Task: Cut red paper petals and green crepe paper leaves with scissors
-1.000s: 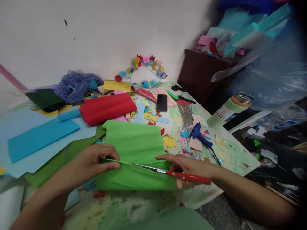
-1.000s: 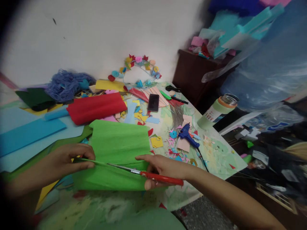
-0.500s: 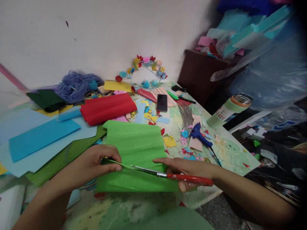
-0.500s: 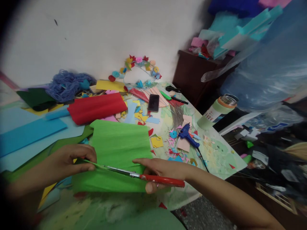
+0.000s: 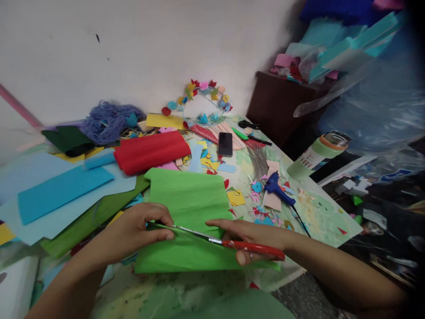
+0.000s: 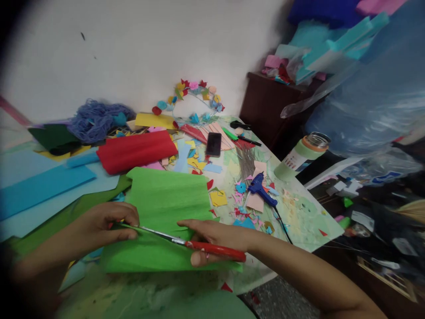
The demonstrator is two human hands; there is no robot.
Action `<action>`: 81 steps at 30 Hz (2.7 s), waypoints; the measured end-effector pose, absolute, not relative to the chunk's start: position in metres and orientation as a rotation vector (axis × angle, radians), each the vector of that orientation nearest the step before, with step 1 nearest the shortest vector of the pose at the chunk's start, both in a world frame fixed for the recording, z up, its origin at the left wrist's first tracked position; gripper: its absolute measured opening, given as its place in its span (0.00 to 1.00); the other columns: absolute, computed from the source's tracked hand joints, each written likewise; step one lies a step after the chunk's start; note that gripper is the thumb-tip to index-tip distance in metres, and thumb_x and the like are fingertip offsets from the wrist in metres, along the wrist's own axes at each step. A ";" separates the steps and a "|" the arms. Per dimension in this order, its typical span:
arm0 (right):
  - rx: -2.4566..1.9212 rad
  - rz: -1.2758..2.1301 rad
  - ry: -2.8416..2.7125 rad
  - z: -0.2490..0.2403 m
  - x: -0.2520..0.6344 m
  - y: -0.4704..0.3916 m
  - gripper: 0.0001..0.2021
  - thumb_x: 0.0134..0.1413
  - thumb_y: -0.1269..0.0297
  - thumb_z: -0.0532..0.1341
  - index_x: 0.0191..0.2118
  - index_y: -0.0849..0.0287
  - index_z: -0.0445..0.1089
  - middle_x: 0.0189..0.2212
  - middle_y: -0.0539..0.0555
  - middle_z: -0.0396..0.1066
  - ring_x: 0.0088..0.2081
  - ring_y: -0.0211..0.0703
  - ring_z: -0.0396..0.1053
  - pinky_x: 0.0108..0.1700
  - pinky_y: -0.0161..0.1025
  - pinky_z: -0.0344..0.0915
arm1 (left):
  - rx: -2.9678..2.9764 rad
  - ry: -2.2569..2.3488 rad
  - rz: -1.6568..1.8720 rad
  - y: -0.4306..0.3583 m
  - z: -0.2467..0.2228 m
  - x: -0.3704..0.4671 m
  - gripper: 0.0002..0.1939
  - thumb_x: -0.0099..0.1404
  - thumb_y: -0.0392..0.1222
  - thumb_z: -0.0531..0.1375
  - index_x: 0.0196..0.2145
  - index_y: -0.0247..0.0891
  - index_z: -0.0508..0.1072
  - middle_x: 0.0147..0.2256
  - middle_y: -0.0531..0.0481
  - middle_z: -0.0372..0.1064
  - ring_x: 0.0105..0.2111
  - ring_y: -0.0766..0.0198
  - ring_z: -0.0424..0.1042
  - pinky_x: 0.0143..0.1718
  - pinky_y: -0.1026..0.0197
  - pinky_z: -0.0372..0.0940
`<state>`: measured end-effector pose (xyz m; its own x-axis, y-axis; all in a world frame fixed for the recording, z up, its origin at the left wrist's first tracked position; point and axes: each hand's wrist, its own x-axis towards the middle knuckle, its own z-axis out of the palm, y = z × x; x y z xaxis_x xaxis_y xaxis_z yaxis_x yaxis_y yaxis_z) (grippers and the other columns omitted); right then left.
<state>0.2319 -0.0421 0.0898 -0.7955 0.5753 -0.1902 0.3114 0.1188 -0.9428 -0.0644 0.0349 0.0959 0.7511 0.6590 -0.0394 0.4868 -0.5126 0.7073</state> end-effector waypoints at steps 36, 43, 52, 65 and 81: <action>-0.820 1.559 -2.172 0.080 0.204 -0.022 0.48 0.49 0.29 0.46 0.65 0.64 0.44 0.31 0.51 0.57 0.31 0.38 0.54 0.32 0.36 0.55 | 1.830 1.046 0.479 0.054 0.083 -0.076 0.08 0.49 0.44 0.67 0.24 0.38 0.75 0.26 0.52 0.70 0.28 0.65 0.68 0.30 0.65 0.62; -0.811 1.533 -2.038 0.067 0.195 -0.017 0.48 0.47 0.31 0.52 0.64 0.64 0.47 0.24 0.46 0.55 0.24 0.34 0.52 0.27 0.33 0.51 | 1.750 1.082 0.572 0.053 0.086 -0.080 0.10 0.47 0.45 0.68 0.23 0.38 0.74 0.26 0.53 0.69 0.28 0.66 0.66 0.29 0.64 0.60; -0.825 1.633 -1.901 0.051 0.192 -0.017 0.43 0.50 0.39 0.59 0.64 0.59 0.44 0.23 0.44 0.58 0.23 0.33 0.54 0.27 0.32 0.53 | 1.721 1.036 0.583 0.057 0.083 -0.083 0.09 0.50 0.46 0.66 0.24 0.39 0.74 0.24 0.54 0.68 0.26 0.67 0.64 0.27 0.65 0.59; -0.774 1.518 -2.053 0.062 0.189 -0.011 0.48 0.45 0.29 0.52 0.63 0.61 0.47 0.25 0.45 0.53 0.25 0.33 0.49 0.28 0.33 0.50 | 1.803 1.021 0.560 0.059 0.084 -0.088 0.07 0.51 0.44 0.66 0.24 0.39 0.74 0.26 0.53 0.69 0.27 0.67 0.66 0.28 0.65 0.61; -0.846 1.482 -2.097 0.064 0.189 -0.017 0.51 0.44 0.28 0.50 0.64 0.64 0.48 0.30 0.50 0.58 0.29 0.38 0.54 0.32 0.37 0.55 | 1.858 0.969 0.502 0.050 0.084 -0.069 0.07 0.51 0.44 0.66 0.26 0.39 0.77 0.24 0.54 0.70 0.28 0.65 0.66 0.29 0.65 0.60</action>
